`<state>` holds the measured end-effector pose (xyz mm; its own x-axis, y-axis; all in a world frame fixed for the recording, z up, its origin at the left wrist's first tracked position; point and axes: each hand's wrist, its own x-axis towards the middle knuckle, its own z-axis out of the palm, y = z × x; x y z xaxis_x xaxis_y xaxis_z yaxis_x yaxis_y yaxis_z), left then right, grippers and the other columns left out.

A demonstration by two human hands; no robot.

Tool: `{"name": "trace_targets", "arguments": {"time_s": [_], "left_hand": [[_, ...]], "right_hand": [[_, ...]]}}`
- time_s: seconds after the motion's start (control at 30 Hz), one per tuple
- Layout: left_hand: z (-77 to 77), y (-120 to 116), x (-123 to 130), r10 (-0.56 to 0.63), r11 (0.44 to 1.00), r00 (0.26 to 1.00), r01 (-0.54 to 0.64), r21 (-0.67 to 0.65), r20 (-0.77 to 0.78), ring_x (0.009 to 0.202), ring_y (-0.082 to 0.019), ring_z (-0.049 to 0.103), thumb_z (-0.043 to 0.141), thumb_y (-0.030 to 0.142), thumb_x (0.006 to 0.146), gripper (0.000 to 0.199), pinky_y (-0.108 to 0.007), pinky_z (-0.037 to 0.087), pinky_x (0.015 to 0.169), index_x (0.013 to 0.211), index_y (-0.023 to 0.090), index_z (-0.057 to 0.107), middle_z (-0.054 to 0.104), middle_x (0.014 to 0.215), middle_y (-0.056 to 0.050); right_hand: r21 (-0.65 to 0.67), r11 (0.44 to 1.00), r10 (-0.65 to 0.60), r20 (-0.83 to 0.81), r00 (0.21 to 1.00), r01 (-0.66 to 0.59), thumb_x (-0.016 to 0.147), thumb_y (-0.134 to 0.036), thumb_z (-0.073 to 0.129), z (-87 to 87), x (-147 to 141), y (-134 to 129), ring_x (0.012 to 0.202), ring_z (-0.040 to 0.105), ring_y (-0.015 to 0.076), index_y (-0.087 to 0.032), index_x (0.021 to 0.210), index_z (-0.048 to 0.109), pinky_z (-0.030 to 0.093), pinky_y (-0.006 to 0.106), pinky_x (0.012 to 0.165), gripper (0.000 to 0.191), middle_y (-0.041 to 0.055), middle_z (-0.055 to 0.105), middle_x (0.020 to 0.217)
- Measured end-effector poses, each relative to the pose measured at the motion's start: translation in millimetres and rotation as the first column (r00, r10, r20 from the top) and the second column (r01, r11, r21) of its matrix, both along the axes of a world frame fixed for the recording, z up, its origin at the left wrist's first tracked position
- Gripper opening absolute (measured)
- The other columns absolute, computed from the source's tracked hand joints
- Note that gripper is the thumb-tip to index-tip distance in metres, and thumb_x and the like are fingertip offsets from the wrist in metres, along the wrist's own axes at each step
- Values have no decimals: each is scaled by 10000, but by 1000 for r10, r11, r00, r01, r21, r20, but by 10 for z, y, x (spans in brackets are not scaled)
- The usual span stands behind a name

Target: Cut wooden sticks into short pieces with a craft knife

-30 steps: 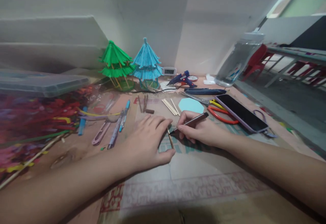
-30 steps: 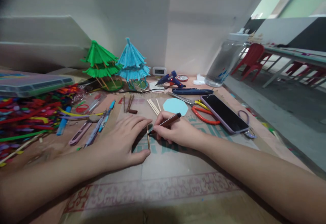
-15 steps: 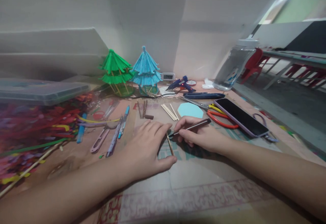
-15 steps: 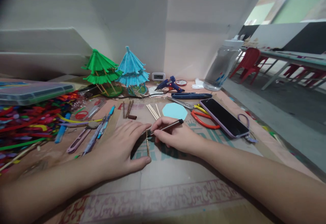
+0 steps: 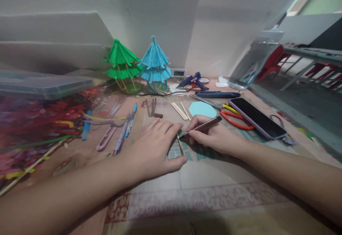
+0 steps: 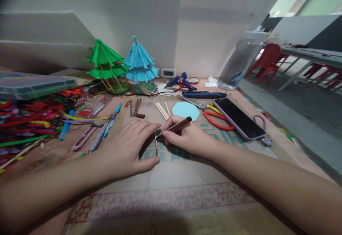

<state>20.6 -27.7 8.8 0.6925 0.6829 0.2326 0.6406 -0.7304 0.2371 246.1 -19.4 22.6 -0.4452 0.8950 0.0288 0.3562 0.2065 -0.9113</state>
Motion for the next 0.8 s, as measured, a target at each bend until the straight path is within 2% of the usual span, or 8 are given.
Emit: {"name": "trace_targets", "arguments": {"time_s": [0.2, 0.4, 0.6, 0.8], "left_hand": [[8, 10, 4, 18, 1000, 1000, -17, 17, -19, 1229, -355, 531, 678, 565, 839, 723, -537, 412, 1095, 1398, 138, 512, 597, 1304, -156], [10, 6, -1, 5, 1000, 1000, -4, 24, -30, 1233, -362, 531, 649, 568, 862, 700, -538, 413, 1091, 1389, 128, 513, 590, 1296, -162], [11, 5, -3, 19, 1000, 999, -19, 13, -36, 1240, -370, 526, 620, 588, 874, 718, -543, 410, 1083, 1418, 136, 491, 590, 1297, -164], [12, 11, -7, 2, 1000, 999, -1, 18, -36, 1227, -365, 534, 635, 567, 876, 706, -521, 415, 1072, 1401, 112, 505, 582, 1292, -173]], "right_hand": [[-54, 996, 76, -27, 997, -77, 876, -250, 661, 13, 14, 4, 643, 659, 136, -197, 842, 549, 516, 256, 613, 129, -2, 683, 667], [-3, 999, 46, 6, 999, -46, 912, -275, 640, 26, 12, -3, 653, 661, 132, -196, 875, 562, 518, 250, 609, 117, 5, 703, 698], [-35, 997, 75, 25, 997, -74, 885, -274, 669, 73, 12, -26, 654, 677, 144, -203, 841, 558, 536, 267, 613, 139, 0, 696, 673], [10, 1000, 20, 19, 1000, -20, 905, -246, 637, 58, -15, -22, 582, 621, 105, -196, 855, 560, 473, 226, 538, 105, -8, 694, 677]]}}
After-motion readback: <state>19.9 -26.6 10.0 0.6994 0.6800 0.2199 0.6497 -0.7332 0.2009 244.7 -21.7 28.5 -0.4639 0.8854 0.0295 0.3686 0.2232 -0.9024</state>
